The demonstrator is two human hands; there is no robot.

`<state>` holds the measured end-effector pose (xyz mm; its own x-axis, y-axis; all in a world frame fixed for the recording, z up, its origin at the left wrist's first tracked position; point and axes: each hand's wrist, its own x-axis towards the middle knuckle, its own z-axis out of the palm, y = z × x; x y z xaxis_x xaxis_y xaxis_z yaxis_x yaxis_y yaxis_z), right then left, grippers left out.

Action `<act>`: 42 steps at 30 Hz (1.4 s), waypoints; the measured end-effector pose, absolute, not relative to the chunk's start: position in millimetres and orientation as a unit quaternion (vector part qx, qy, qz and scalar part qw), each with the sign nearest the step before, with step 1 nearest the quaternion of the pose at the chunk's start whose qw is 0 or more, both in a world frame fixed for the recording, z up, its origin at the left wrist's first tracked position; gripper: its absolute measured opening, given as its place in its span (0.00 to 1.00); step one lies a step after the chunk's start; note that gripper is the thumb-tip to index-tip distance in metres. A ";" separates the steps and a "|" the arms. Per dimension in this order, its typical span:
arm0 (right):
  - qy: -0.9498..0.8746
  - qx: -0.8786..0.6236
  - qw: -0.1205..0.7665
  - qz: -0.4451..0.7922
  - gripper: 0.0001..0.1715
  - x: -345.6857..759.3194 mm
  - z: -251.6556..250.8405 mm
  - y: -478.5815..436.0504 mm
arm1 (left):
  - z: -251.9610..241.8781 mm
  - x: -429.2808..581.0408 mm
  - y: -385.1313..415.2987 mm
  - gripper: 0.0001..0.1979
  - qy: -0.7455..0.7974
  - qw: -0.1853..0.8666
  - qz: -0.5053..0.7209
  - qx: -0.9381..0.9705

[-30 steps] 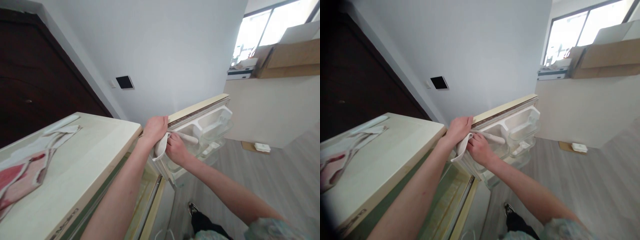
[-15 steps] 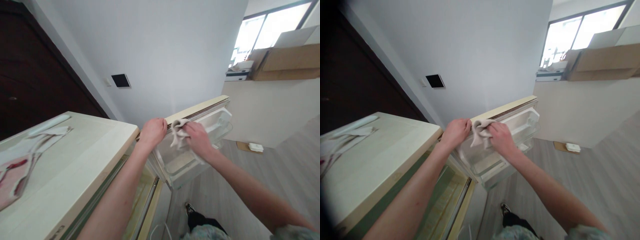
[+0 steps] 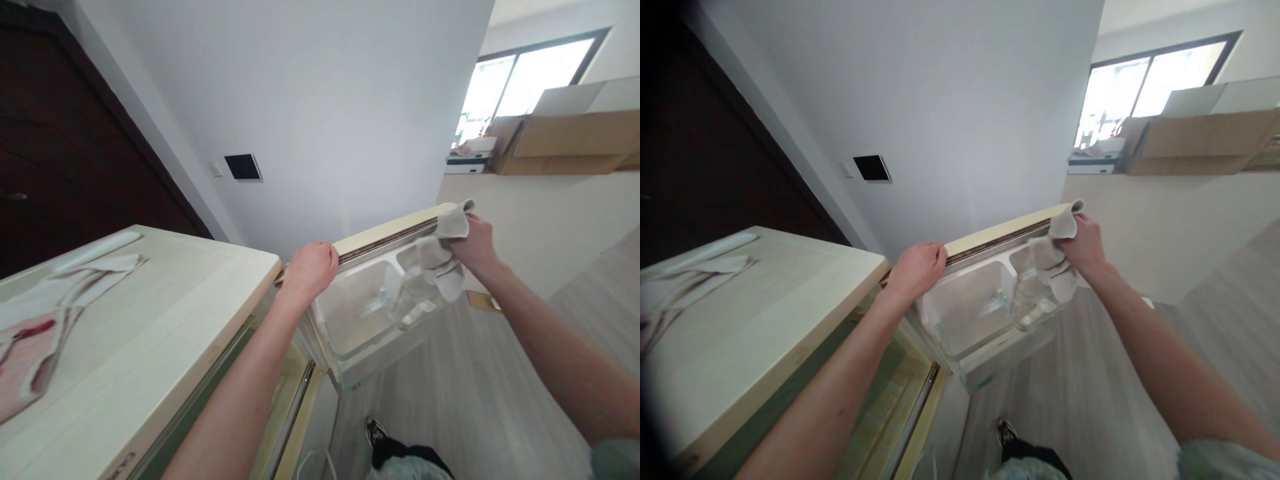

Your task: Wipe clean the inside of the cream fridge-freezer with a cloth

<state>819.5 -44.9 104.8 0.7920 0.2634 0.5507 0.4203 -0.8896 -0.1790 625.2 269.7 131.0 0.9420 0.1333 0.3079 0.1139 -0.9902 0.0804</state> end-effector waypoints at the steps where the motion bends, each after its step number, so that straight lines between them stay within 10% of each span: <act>1: -0.201 -0.925 0.161 -0.280 0.13 812.9 106.1 -32.9 | 131.2 625.7 270.8 0.26 0.063 0.035 0.155 0.985; 12: -0.604 -0.718 0.207 -0.278 0.12 680.9 87.2 134.2 | 143.7 628.9 286.8 0.24 0.027 0.040 0.116 0.992; 21: -0.279 -0.917 0.100 -0.268 0.14 797.2 114.6 -2.4 | 135.0 623.8 266.4 0.33 0.079 0.023 0.155 0.985; 29: -0.505 -0.787 0.114 -0.335 0.15 733.6 87.4 50.5 | 136.5 616.9 271.0 0.32 0.062 0.012 0.144 0.987; 35: -0.246 -0.904 0.089 -0.338 0.19 829.8 101.4 -76.7 | 136.2 614.3 271.2 0.30 0.048 0.011 0.137 0.989; 42: -0.056 -0.940 0.197 -0.274 0.18 890.7 64.8 -125.5 | 134.9 616.1 271.2 0.28 0.052 0.003 0.135 0.990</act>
